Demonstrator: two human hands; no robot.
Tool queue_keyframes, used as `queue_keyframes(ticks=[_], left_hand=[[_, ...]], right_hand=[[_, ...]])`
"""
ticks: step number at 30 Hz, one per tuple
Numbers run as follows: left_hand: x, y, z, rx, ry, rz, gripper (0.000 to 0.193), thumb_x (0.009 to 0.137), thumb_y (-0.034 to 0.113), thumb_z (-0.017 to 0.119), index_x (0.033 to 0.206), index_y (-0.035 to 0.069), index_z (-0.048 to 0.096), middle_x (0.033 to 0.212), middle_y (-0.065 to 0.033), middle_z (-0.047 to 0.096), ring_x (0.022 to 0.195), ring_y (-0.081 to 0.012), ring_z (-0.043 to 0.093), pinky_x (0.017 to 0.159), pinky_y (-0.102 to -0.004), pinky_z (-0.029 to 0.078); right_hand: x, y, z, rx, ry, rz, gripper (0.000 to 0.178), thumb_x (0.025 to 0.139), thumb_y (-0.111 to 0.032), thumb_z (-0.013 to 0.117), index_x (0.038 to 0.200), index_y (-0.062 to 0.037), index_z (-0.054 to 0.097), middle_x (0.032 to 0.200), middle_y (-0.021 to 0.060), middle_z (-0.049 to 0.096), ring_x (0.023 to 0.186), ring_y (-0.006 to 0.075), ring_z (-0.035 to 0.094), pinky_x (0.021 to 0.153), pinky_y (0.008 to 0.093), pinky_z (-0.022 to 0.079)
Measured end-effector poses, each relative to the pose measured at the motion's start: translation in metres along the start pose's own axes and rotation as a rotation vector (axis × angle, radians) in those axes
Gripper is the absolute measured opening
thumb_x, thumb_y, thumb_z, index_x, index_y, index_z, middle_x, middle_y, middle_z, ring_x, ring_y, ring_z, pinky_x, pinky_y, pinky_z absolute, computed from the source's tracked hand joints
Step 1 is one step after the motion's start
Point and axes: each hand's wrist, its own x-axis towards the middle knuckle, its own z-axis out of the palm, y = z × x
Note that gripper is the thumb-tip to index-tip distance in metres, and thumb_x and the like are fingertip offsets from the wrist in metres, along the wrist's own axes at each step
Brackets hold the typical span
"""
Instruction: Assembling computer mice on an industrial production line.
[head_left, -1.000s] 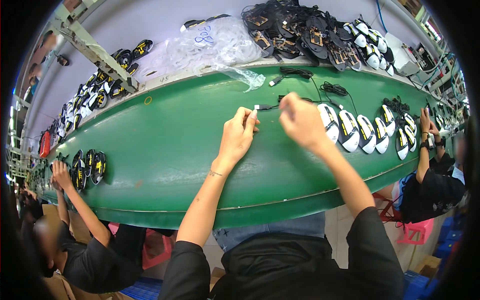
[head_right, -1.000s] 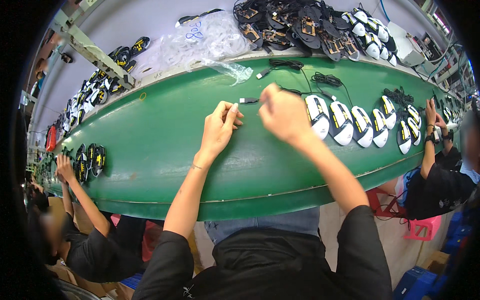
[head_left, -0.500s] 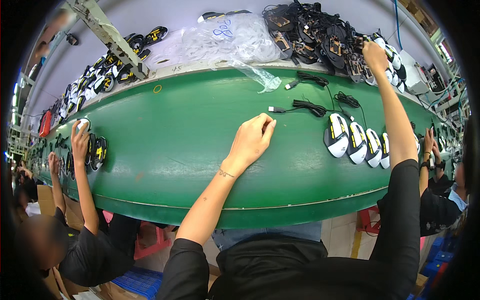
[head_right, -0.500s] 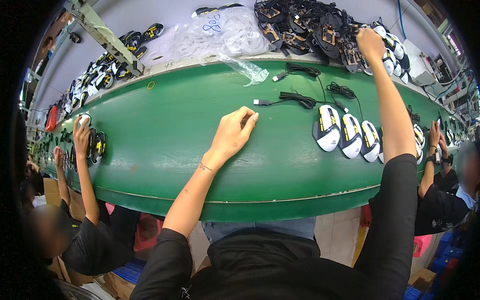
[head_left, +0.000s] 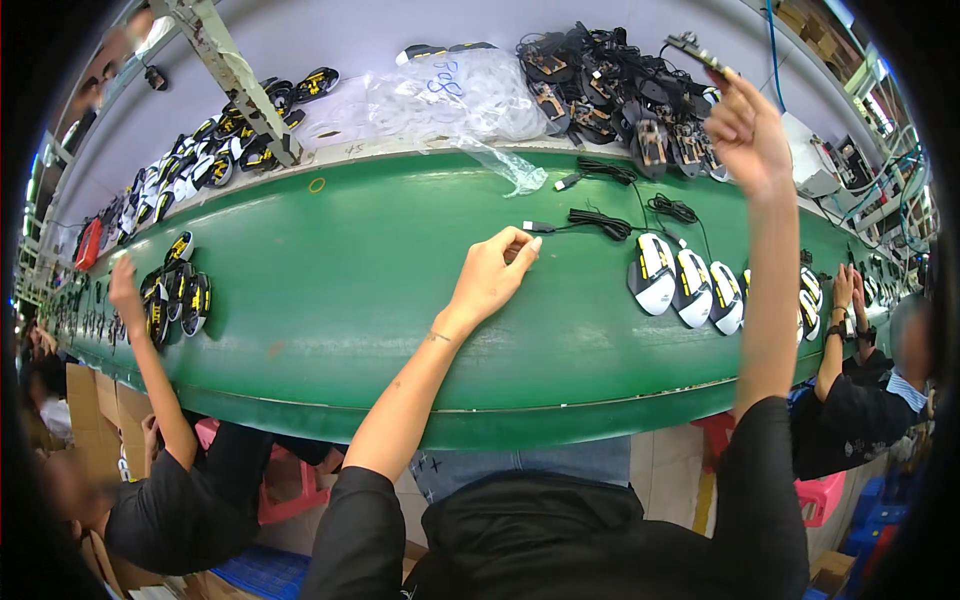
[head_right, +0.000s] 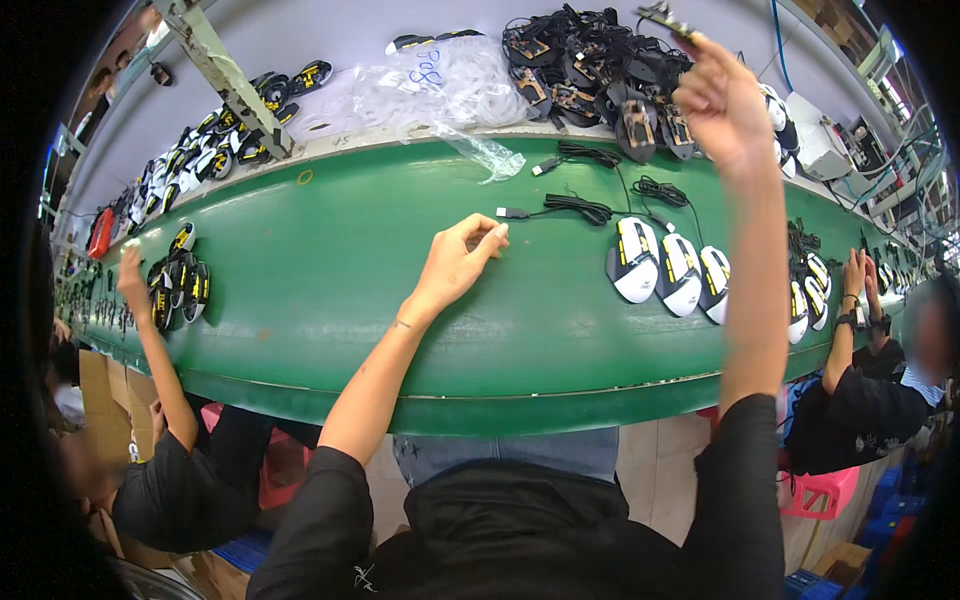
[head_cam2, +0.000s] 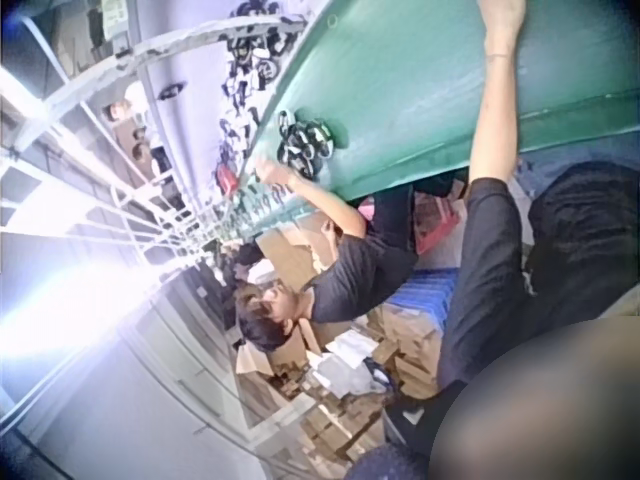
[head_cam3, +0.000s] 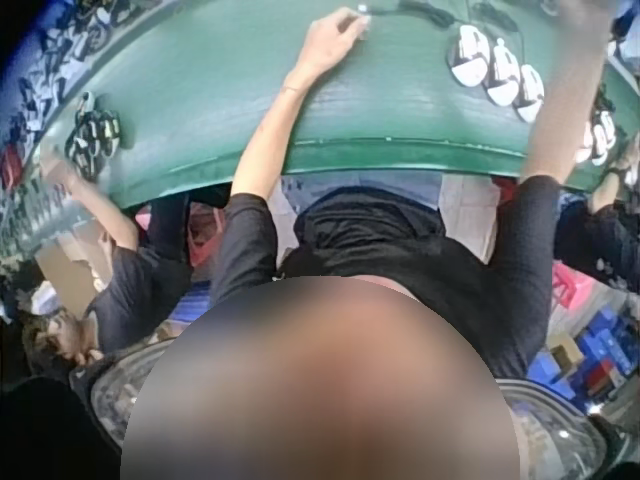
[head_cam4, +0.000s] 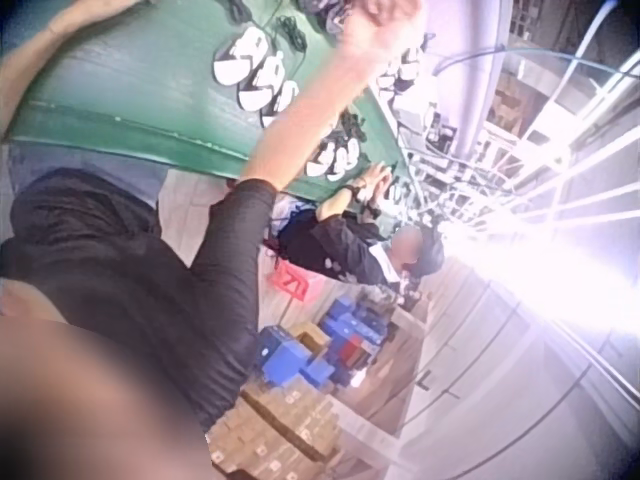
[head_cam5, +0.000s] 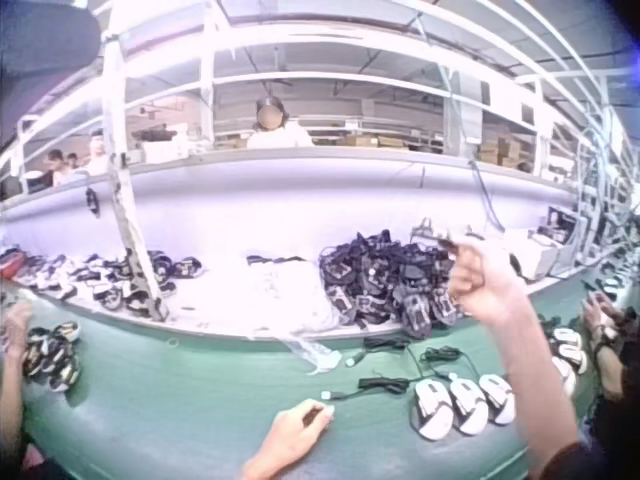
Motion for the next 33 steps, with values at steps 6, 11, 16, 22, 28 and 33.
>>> queue_keyframes(ticks=[6,11,16,22,28,33], left_hand=[[0.006,0.009,0.0,-0.403,-0.055,-0.131,0.042,0.095,0.036,0.057,0.115,-0.001,0.059,0.106,-0.0133,0.067,0.094,-0.0182,0.065,0.084,-0.0313,0.051],[0.006,0.012,-0.006,-0.876,-0.188,-0.21,0.063,0.093,0.055,0.048,0.121,-0.001,0.055,0.116,-0.0177,0.062,0.106,-0.0241,0.062,0.091,-0.035,0.05],[0.014,-0.025,-0.044,-1.828,-0.403,-0.186,0.074,0.093,0.063,0.036,0.133,0.002,0.046,0.129,-0.0191,0.055,0.119,-0.0332,0.053,0.103,-0.0475,0.042],[0.026,-0.031,-0.063,-1.456,-0.129,-0.518,0.052,0.092,0.025,0.06,0.129,-0.006,0.04,0.126,-0.0294,0.05,0.11,-0.044,0.056,0.095,-0.0472,0.051],[0.02,-0.024,-0.099,-1.357,0.076,-0.221,0.038,0.083,-0.005,0.057,0.119,-0.013,0.048,0.108,-0.0204,0.061,0.102,-0.0299,0.062,0.092,-0.0393,0.052],[0.003,0.019,-0.185,-1.184,0.238,0.005,0.04,0.082,-0.006,0.058,0.121,-0.009,0.049,0.104,-0.0193,0.062,0.099,-0.0311,0.064,0.092,-0.0361,0.051]], right_hand=[[-0.061,0.058,0.046,-0.009,0.026,-0.003,0.03,0.092,-0.012,0.061,0.067,-0.0127,0.044,0.053,-0.0091,0.026,0.047,0.0041,0.022,0.048,0.0229,0.022],[-0.101,0.088,0.072,-0.353,-0.023,-0.026,0.026,0.087,-0.018,0.068,0.066,-0.0139,0.053,0.055,-0.0101,0.036,0.049,0.0024,0.028,0.049,0.0232,0.019],[-0.159,0.138,0.115,-0.336,-0.116,0.167,0.03,0.086,-0.016,0.068,0.066,-0.0142,0.045,0.06,-0.0099,0.035,0.053,0.0009,0.028,0.049,0.0225,0.018],[-0.206,0.182,0.136,-0.325,-0.255,0.281,0.016,0.088,-0.016,0.068,0.083,-0.0015,0.064,0.06,-0.009,0.041,0.056,0.0013,0.029,0.048,0.0239,0.025],[-0.224,0.193,0.148,-0.253,-0.267,0.327,0.015,0.088,-0.015,0.067,0.083,-0.0011,0.064,0.055,-0.0087,0.033,0.053,0.0028,0.026,0.047,0.0252,0.023],[-0.225,0.192,0.142,-0.175,-0.336,0.389,0.013,0.09,-0.014,0.065,0.093,-0.0018,0.066,0.055,-0.0102,0.037,0.052,-0.0001,0.028,0.047,0.0237,0.022]])
